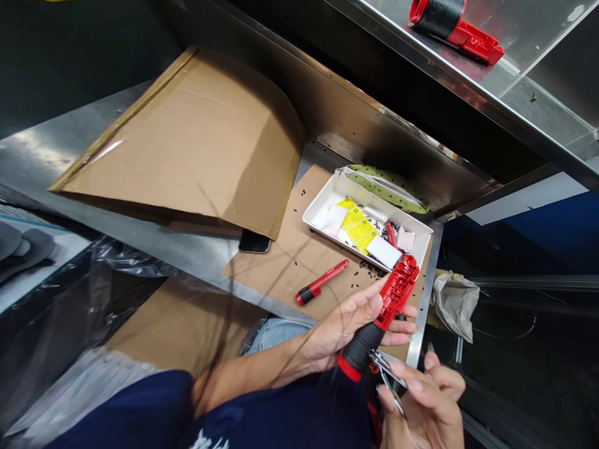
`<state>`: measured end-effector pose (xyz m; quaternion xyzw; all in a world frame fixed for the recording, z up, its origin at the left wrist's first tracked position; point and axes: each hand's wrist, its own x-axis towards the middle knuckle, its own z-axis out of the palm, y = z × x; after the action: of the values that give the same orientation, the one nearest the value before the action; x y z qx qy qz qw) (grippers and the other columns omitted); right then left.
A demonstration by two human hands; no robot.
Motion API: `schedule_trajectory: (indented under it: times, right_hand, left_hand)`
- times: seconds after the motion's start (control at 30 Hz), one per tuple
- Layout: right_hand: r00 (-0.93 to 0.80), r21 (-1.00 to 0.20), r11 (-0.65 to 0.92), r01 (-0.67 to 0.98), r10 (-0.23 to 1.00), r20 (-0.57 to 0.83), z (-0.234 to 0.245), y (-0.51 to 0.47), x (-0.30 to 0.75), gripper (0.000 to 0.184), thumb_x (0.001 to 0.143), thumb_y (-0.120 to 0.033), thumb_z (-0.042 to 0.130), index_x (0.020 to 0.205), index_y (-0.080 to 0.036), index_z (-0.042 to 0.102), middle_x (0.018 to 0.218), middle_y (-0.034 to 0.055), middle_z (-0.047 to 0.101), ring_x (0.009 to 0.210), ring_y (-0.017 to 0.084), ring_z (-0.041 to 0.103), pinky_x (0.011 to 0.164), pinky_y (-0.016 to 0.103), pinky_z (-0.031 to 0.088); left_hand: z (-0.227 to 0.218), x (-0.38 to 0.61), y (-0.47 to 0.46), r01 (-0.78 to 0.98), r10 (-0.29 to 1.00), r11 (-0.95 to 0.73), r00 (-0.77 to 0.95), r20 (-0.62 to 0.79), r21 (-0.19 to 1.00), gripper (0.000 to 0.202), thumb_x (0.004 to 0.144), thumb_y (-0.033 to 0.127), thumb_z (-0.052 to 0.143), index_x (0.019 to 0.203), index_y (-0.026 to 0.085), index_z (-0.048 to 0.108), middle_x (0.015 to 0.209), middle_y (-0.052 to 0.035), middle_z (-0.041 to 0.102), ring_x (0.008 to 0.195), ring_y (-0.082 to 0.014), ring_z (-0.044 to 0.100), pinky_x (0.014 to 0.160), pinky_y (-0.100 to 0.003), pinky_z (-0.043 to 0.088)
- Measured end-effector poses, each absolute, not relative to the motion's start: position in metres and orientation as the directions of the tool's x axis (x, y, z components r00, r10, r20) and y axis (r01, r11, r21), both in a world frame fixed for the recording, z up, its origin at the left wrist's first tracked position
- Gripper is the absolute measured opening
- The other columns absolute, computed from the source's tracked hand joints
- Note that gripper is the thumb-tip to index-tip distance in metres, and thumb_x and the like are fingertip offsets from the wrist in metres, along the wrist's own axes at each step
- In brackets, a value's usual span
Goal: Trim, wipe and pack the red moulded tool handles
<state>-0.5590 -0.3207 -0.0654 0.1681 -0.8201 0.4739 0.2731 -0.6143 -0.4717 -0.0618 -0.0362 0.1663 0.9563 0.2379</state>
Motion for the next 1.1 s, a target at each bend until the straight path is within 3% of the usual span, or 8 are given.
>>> schedule_trajectory:
  times: [0.23, 0.43, 0.67, 1.1]
  right_hand:
    - [-0.754, -0.637, 0.508, -0.580, -0.039, 0.656, -0.065, -0.325, -0.562, 0.022, 0.079, -0.024, 0.082, 0.085, -0.024, 0.061, 0.076, -0.0008, 0.075, 0.076, 0.017, 0.052, 0.099, 0.043, 0.043]
    - [-0.671, -0.622, 0.514, -0.590, 0.116, 0.732, -0.067, -0.320, -0.560, 0.019, 0.084, -0.029, 0.077, 0.083, -0.026, 0.058, 0.070, -0.0020, 0.070, 0.073, 0.018, 0.050, 0.097, 0.043, 0.045]
    - [-0.789, -0.702, 0.471, -0.534, 0.021, 0.615, -0.067, -0.320, -0.558, 0.025, 0.080, -0.025, 0.081, 0.094, -0.026, 0.061, 0.080, 0.0002, 0.076, 0.081, 0.020, 0.047, 0.103, 0.043, 0.037]
    - [-0.754, -0.654, 0.494, -0.574, -0.008, 0.656, -0.067, -0.324, -0.560, 0.020, 0.081, -0.024, 0.079, 0.089, -0.026, 0.061, 0.076, -0.0014, 0.075, 0.075, 0.019, 0.048, 0.099, 0.044, 0.041]
  left_hand:
    - [-0.061, -0.613, -0.473, -0.471, 0.456, -0.828, -0.882, -0.122, 0.305, 0.071, 0.085, 0.046, 0.075, 0.147, 0.024, 0.049, 0.120, -0.0131, 0.072, 0.102, -0.0213, 0.072, 0.090, -0.031, 0.054]
    - [-0.052, -0.612, -0.475, -0.483, 0.452, -0.824, -0.876, -0.171, 0.297, 0.069, 0.088, 0.044, 0.073, 0.148, 0.021, 0.048, 0.118, -0.0109, 0.072, 0.100, -0.0196, 0.072, 0.096, -0.035, 0.051]
    - [-0.050, -0.614, -0.476, -0.492, 0.459, -0.828, -0.870, -0.178, 0.269, 0.068, 0.084, 0.044, 0.077, 0.144, 0.022, 0.053, 0.118, -0.0111, 0.073, 0.102, -0.0198, 0.072, 0.092, -0.030, 0.054]
    - [-0.052, -0.612, -0.472, -0.475, 0.451, -0.837, -0.880, -0.151, 0.273, 0.055, 0.085, 0.043, 0.075, 0.136, 0.026, 0.062, 0.114, -0.0090, 0.075, 0.102, -0.0190, 0.073, 0.090, -0.028, 0.058]
